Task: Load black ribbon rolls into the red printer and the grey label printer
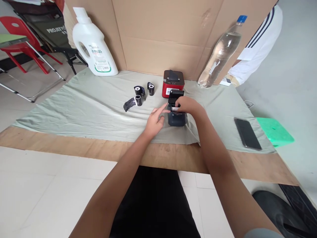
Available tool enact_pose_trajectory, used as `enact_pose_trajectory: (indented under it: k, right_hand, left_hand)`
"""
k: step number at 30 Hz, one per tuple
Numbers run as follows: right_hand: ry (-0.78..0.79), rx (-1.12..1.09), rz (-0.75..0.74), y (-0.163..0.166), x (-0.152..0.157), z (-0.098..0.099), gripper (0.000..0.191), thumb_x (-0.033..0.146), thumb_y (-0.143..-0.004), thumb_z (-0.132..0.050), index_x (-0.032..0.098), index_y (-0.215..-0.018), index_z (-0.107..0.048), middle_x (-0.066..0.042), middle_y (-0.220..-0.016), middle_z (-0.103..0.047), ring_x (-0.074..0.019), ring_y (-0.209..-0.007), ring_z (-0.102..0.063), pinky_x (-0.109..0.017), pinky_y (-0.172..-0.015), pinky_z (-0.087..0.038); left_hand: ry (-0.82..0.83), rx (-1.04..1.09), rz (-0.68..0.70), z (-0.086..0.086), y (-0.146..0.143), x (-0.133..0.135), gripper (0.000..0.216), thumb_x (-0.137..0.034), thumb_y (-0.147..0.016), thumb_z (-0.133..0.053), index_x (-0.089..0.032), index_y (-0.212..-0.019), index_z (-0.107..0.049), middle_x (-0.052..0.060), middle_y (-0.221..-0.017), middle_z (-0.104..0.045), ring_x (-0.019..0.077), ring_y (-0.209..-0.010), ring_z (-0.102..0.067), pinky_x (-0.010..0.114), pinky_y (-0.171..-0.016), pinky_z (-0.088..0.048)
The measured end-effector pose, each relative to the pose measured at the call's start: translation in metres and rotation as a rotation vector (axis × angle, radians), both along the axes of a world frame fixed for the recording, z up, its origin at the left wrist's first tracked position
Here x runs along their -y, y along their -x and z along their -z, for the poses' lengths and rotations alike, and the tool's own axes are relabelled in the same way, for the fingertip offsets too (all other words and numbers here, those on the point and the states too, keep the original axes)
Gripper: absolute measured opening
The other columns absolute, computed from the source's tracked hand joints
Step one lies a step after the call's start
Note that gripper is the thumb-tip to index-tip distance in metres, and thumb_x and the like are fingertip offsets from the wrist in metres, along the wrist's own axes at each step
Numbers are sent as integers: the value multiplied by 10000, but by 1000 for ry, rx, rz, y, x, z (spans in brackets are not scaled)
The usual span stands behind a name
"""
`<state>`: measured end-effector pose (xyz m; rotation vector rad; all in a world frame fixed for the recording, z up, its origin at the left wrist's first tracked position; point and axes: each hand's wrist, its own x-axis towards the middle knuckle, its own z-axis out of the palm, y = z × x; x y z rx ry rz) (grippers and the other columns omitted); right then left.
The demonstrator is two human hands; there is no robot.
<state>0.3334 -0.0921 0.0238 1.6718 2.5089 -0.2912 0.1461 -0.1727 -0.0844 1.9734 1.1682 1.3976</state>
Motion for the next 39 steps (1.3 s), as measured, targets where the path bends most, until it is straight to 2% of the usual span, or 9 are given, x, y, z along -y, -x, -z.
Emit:
enact_pose_trajectory:
  k: [5, 10, 14, 18, 24, 27, 30, 35, 39]
  right_hand:
    - [-88, -202, -115, -20, 6, -22, 164, 175, -776, -708, 189, -721, -555, -7, -789, -596, -147, -731, -480, -297, -625, -287]
    - [-73, -378, -184, -10, 36, -45, 171, 144, -764, -673, 208, -785, -516, 20, -780, -565, -144, -710, -460, -300, -619, -276]
    - [-1, -464, -321, 11, 49, -45, 180, 123, -774, -664, 214, -872, -544, 11, -851, -619, -157, -747, -496, -296, -633, -309]
    - [63, -564, -345, 16, 43, -35, 192, 197, -825, -708, 219, -975, -592, 7, -849, -623, -166, -752, -504, -288, -652, -334]
    - [224, -782, -208, 11, 22, -16, 213, 418, -951, -633, 222, -1036, -630, 13, -792, -615, -167, -715, -559, -280, -681, -411]
    - [213, -772, -211, 12, 19, -12, 256, 417, -932, -657, 231, -1107, -641, 5, -853, -644, -170, -763, -588, -281, -730, -460]
    - [194, -736, -212, 15, 22, -12, 326, 394, -905, -686, 234, -1187, -647, -8, -915, -673, -189, -842, -613, -285, -763, -486]
    - [280, -780, -138, 21, 23, -8, 321, 372, -935, -615, 219, -1216, -652, -24, -937, -714, -204, -879, -646, -284, -738, -503]
    - [244, -889, -284, 22, 22, -5, 333, 296, -864, -650, 201, -1182, -670, -47, -1074, -737, -217, -1000, -663, -307, -836, -523]
  left_hand:
    - [18, 126, -54, 1, 0, -3, 592, -134, -916, -526, -236, -1496, -587, 69, -1190, -790, 221, -1063, -646, 366, -914, -546]
    - [43, 376, -129, -5, -2, -5, 380, -404, -1010, -611, -241, -1342, -702, 87, -1185, -774, 202, -1044, -711, 338, -883, -565]
    - [73, 517, -91, -9, -1, -6, 501, -667, -931, -675, -230, -1150, -785, 43, -896, -754, 169, -811, -691, 314, -763, -573]
    - [123, 623, -45, -9, 2, -8, 471, -666, -861, -763, -229, -1033, -799, -22, -683, -627, 111, -630, -580, 262, -636, -518]
    - [64, 640, -18, -5, 7, -11, 588, -626, -782, -865, -284, -1241, -729, 38, -996, -719, 180, -927, -709, 320, -843, -592]
    - [142, 592, -39, 1, 9, -14, 652, -702, -824, -785, -297, -1324, -686, 43, -1003, -722, 184, -915, -720, 339, -834, -624]
    - [193, 563, -79, 6, 11, -17, 618, -724, -866, -723, -262, -1276, -704, 37, -934, -709, 178, -879, -722, 331, -799, -638]
    - [143, 574, -113, 6, 11, -15, 646, -693, -787, -825, -275, -1263, -698, 72, -1301, -696, 160, -932, -748, 310, -837, -646]
    - [227, 651, -97, 4, 11, -14, 649, -718, -815, -778, -230, -1241, -724, 80, -1160, -749, 215, -1025, -743, 360, -841, -678]
